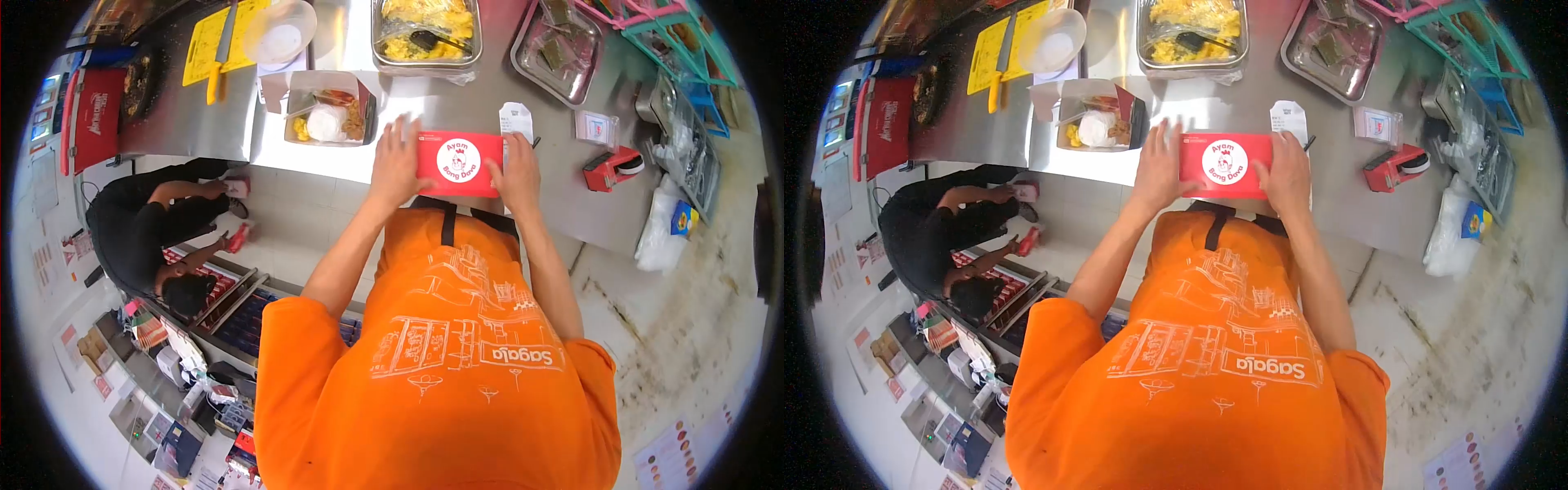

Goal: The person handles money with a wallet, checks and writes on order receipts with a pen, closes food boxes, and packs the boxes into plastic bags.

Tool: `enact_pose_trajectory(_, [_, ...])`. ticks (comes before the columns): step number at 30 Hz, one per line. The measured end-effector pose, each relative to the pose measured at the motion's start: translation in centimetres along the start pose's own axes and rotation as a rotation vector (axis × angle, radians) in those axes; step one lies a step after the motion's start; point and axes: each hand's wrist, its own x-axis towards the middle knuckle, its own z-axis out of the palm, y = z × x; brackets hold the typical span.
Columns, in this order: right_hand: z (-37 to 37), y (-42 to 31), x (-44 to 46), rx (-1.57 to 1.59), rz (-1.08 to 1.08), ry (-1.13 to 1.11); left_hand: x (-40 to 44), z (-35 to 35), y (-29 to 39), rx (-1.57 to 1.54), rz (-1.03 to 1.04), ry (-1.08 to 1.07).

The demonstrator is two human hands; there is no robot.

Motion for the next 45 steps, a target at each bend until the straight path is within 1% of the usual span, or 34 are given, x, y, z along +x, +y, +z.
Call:
enact_pose_trajectory(1, [-0.2, -0.4, 0.3, -0.015, -0.180, -0.051, 0.6, -0.6, 0.7, 0.097, 0.127, -0.159])
enact_pose_trajectory(4, [-0.6, -2.6, 0.5, -0.119, -0.416, -0.305, 1.1, 0.8, 2.0, 0.182, 0.319, -0.292])
enact_pose_trajectory(5, [-0.6, -2.4, 1.1, -0.163, -0.437, -0.357, 1.4, 0.8, 1.7, 0.142, 0.295, -0.346])
enact_pose_trajectory(7, [-0.3, -1.2, 1.1, -0.253, -0.450, -0.477, 1.3, 3.0, -0.4, 0.191, 0.376, -0.303])
enact_pose_trajectory(8, [0.5, -0.3, 0.2, -0.231, -0.462, -0.417, 1.0, 3.9, -1.1, 0.200, 0.428, -0.290])
enact_pose_trajectory(9, [1.8, 0.4, -0.4, -0.219, -0.476, -0.355, 0.6, 3.1, -2.2, 0.129, 0.416, -0.320])
enact_pose_trajectory(10, [2.2, 1.8, -1.5, -0.217, -0.551, -0.317, 0.7, 3.5, -1.1, 0.023, 0.430, -0.352])
enact_pose_trajectory(11, [1.8, 1.6, -1.9, -0.283, -0.554, -0.313, 0.3, 2.7, -0.8, 0.140, 0.447, -0.391])
enact_pose_trajectory(12, [1.2, 1.4, -2.1, -0.253, -0.526, -0.371, 0.2, 1.9, 0.1, 0.265, 0.459, -0.425])
enact_pose_trajectory(14, [0.6, 0.9, -2.3, 0.030, -0.452, -0.312, 0.6, 0.2, 2.7, 0.165, 0.386, -0.367])
enact_pose_trajectory(15, [0.0, 0.5, -2.3, 0.024, -0.460, -0.252, 0.4, 0.0, 3.4, 0.117, 0.346, -0.348])
enact_pose_trajectory(18, [0.9, 3.2, -3.1, 0.469, -0.010, -0.147, 1.2, 3.9, 4.1, 0.056, 0.244, -0.182])
enact_pose_trajectory(19, [0.3, 4.5, -3.3, 0.445, 0.196, 0.188, 1.5, 3.8, 4.5, 0.026, 0.237, -0.106])
enact_pose_trajectory(21, [-2.1, 9.0, -3.4, 0.315, 0.550, 0.877, 2.0, 3.8, 4.9, -0.006, 0.222, -0.071])
enact_pose_trajectory(22, [-3.5, 12.8, -4.1, -0.054, 0.633, 0.973, 1.8, 3.7, 5.0, -0.018, 0.213, -0.062])
enact_pose_trajectory(24, [-7.2, 16.7, -3.9, 0.580, 1.204, 0.635, 1.8, 3.6, 5.1, -0.007, 0.251, -0.032])
enact_pose_trajectory(27, [-9.8, 18.9, -2.6, 1.038, 1.324, 0.510, 1.8, 3.5, 4.9, 0.010, 0.268, -0.022])
enact_pose_trajectory(30, [-9.1, 22.5, -3.0, 1.372, 1.362, 0.626, 1.7, 3.6, 4.8, 0.012, 0.269, -0.021])
enact_pose_trajectory(32, [-6.5, 23.2, -6.2, 1.463, 1.094, 0.755, 1.8, 3.7, 4.9, 0.001, 0.266, -0.022])
enact_pose_trajectory(33, [-5.5, 23.3, -7.5, 1.498, 0.951, 0.809, 1.9, 3.8, 5.0, 0.000, 0.255, -0.015])
enact_pose_trajectory(36, [-1.9, 20.5, -9.8, 1.004, 0.989, 0.662, 1.8, 4.3, 5.4, 0.009, 0.197, 0.015])
enact_pose_trajectory(39, [-1.6, 20.9, -8.9, 0.737, 1.127, 0.535, 2.0, 4.5, 6.2, 0.028, 0.161, 0.041])
enact_pose_trajectory(42, [-1.9, 20.3, -9.0, 0.486, 1.049, 0.365, 2.1, 4.8, 6.4, 0.053, 0.145, 0.046])
enact_pose_trajectory(43, [-2.7, 17.5, -8.3, 0.579, 1.018, 0.284, 2.6, 4.8, 6.5, 0.043, 0.153, 0.061])
enact_pose_trajectory(44, [-3.4, 13.1, -7.5, 0.671, 0.989, 0.193, 2.7, 4.7, 6.5, 0.037, 0.158, 0.069])
enact_pose_trajectory(45, [-2.7, 9.6, -7.2, 0.803, 0.763, 0.057, 2.3, 4.6, 6.5, 0.032, 0.162, 0.063])
